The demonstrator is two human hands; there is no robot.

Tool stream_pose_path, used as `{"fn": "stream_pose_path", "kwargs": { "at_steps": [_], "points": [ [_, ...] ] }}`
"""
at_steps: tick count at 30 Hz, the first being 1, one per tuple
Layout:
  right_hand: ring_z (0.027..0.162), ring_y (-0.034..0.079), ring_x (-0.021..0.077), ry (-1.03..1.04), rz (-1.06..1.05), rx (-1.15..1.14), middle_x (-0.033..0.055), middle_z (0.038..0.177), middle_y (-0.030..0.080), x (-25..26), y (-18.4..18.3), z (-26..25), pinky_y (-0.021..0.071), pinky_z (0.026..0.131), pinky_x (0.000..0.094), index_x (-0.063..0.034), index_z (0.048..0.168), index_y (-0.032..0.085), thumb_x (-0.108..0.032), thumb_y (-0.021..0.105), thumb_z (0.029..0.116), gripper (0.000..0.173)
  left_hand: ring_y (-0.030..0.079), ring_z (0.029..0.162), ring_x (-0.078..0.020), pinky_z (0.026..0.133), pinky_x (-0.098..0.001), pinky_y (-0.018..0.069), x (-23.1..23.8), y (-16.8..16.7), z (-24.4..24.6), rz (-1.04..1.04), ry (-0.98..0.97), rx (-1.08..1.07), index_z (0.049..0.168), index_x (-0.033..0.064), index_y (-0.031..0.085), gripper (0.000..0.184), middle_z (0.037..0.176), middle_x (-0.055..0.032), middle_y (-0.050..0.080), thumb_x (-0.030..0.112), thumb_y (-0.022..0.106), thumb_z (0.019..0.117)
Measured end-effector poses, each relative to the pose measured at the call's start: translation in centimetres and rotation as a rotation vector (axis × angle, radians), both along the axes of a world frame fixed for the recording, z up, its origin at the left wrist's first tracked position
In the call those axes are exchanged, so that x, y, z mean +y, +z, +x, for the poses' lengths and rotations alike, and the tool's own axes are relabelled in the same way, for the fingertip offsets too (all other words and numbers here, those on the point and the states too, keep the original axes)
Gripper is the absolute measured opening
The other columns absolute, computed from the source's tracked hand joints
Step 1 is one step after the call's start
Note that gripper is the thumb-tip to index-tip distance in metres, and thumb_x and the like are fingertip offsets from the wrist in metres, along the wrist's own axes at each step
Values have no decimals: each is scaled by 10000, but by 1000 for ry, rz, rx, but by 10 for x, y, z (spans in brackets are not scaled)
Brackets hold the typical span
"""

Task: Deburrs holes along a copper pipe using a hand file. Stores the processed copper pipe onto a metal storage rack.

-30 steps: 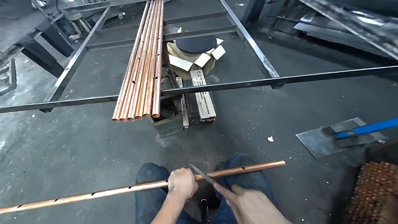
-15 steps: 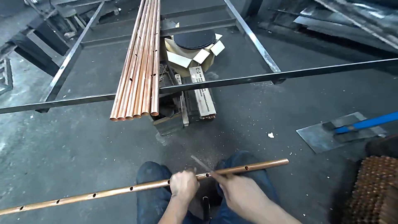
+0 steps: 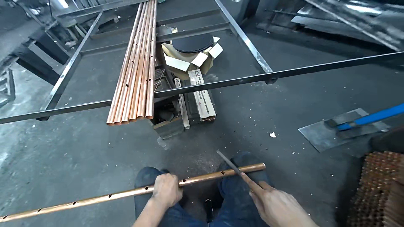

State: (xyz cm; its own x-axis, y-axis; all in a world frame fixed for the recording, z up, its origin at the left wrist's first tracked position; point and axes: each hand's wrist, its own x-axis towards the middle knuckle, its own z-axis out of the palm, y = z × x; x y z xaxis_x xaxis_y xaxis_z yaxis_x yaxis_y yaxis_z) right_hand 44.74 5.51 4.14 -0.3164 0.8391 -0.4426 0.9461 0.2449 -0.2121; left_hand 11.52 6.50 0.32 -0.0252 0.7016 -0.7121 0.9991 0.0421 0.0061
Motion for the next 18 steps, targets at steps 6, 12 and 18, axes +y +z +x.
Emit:
{"fn": "stream_pose_path", "kwargs": {
  "at_steps": [6,12,18],
  "points": [
    [832,723,385,4,0,-16,199,1135,696,-1,-3,-2,586,698,559,-283,1611,387,-303,468,1054,562,693,1120,-356,940,-627,539,41,5,79,-150,87,-201,1174,91,700,612,1154,-157,727,640,605,922],
    [837,722,391,68,-52,67,194,1124,702,-10,3,-8,581,691,570,-313,1602,400,-338,465,1067,539,698,1080,-389,854,-652,554,39,12,56,-266,31,-74,1025,32,697,366,1131,-197,716,368,581,938],
    [887,736,406,19,-103,129,193,1085,733,-10,14,-12,581,727,600,-161,1498,515,-347,462,1075,465,711,1067,-358,858,-600,573,28,2,52,-134,37,2,1031,49,701,361,1107,-165,731,380,598,930]
  ]
}}
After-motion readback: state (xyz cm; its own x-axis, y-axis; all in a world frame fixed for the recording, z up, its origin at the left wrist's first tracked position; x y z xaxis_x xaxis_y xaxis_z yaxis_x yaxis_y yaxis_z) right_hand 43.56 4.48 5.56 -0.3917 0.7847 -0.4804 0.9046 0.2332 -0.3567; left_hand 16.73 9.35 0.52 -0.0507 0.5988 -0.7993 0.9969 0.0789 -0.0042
